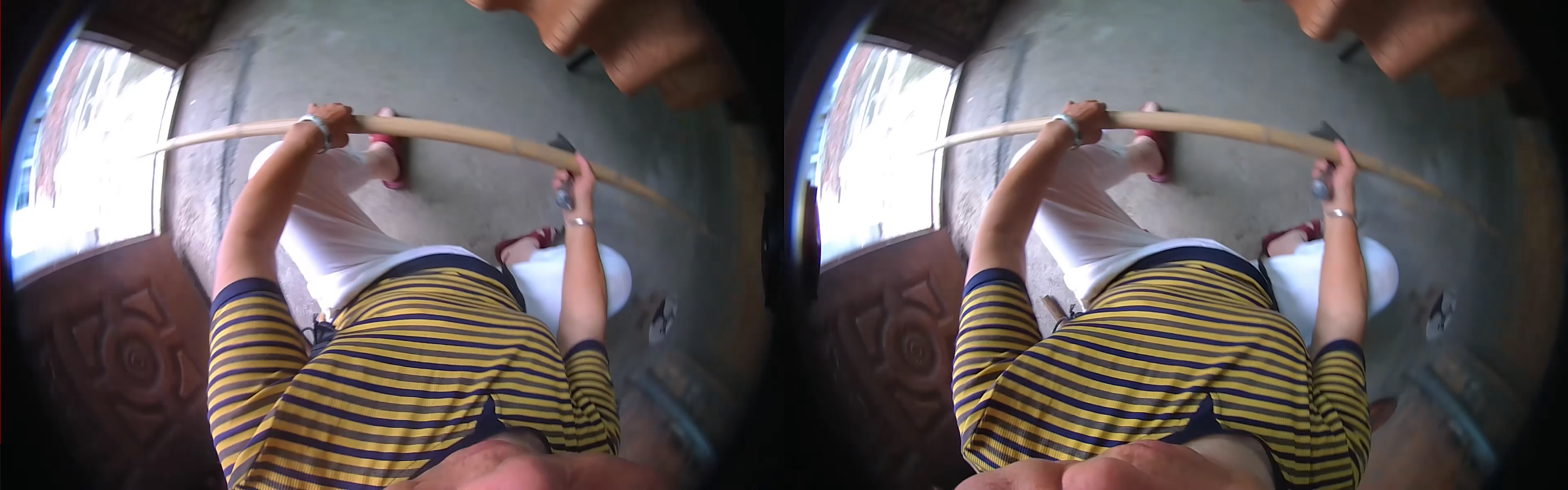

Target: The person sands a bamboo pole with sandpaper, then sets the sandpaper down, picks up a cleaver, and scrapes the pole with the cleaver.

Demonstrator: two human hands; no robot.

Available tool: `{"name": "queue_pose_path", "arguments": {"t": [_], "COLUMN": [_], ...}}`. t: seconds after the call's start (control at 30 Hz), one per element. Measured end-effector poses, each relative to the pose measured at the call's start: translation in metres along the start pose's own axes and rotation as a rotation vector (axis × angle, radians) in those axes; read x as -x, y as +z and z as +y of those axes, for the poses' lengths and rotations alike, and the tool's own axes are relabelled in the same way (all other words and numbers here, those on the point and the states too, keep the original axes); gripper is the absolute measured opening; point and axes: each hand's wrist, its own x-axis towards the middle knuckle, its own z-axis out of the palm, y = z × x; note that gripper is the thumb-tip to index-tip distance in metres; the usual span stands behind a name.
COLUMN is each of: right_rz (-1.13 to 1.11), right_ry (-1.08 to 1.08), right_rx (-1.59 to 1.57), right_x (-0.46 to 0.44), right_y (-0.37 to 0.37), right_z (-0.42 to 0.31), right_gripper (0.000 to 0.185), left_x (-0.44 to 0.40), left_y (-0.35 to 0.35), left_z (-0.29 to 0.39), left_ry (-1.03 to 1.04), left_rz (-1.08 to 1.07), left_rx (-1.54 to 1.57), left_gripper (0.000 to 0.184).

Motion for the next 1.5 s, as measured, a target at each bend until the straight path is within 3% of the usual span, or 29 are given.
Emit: {"name": "queue_pose_path", "arguments": {"t": [0.03, 0.2, 0.37, 0.5, 0.7, 0.9, 1.13, 1.3, 1.37, 1.47, 1.5], "right_rz": [-0.007, -0.023, -0.003, 0.024, 0.096, 0.252, 0.463, 0.624, 0.702, 0.57, 0.566], "right_ry": [-0.02, -0.049, -0.007, 0.05, 0.006, -0.136, -0.282, -0.527, -0.666, -0.693, -0.471], "right_rx": [0.025, -0.135, -0.08, -0.087, 0.029, 0.258, 0.494, 0.705, 0.853, 0.396, 0.276], "right_x": [0.0, 0.006, 0.005, 0.001, 0.01, 0.016, 0.054, 0.116, 0.14, 0.141, 0.136], "right_y": [0.0, 0.014, 0.008, 0.002, -0.006, -0.04, -0.097, -0.117, -0.113, -0.113, -0.118], "right_z": [0.001, -0.005, -0.001, 0.004, 0.005, 0.014, -0.022, -0.07, -0.075, -0.091, -0.092], "right_gripper": [0.032, 0.025, 0.026, 0.026, 0.029, 0.066, 0.076, 0.073, 0.07, 0.048, 0.024], "left_x": [0.001, -0.006, -0.015, -0.042, -0.048, -0.053, -0.077, -0.075, -0.074, -0.074, -0.072], "left_y": [-0.004, -0.007, -0.019, -0.03, -0.032, -0.062, -0.064, -0.054, -0.05, -0.053, -0.052], "left_z": [0.02, 0.11, 0.126, 0.102, 0.1, 0.113, 0.084, 0.083, 0.082, 0.089, 0.095], "left_ry": [-0.029, 0.244, 0.285, 0.254, 0.29, 0.323, 0.335, 0.355, 0.375, 0.375, 0.375], "left_rz": [0.038, 0.398, 0.308, 0.001, 0.0, -0.088, -0.047, 0.132, 0.113, 0.073, 0.06], "left_rx": [0.102, 0.169, 0.248, 0.221, 0.124, -0.114, -0.036, 0.162, 0.256, 0.31, 0.31], "left_gripper": [0.034, 0.043, 0.04, 0.028, 0.03, 0.029, 0.024, 0.022, 0.021, 0.025, 0.026]}}
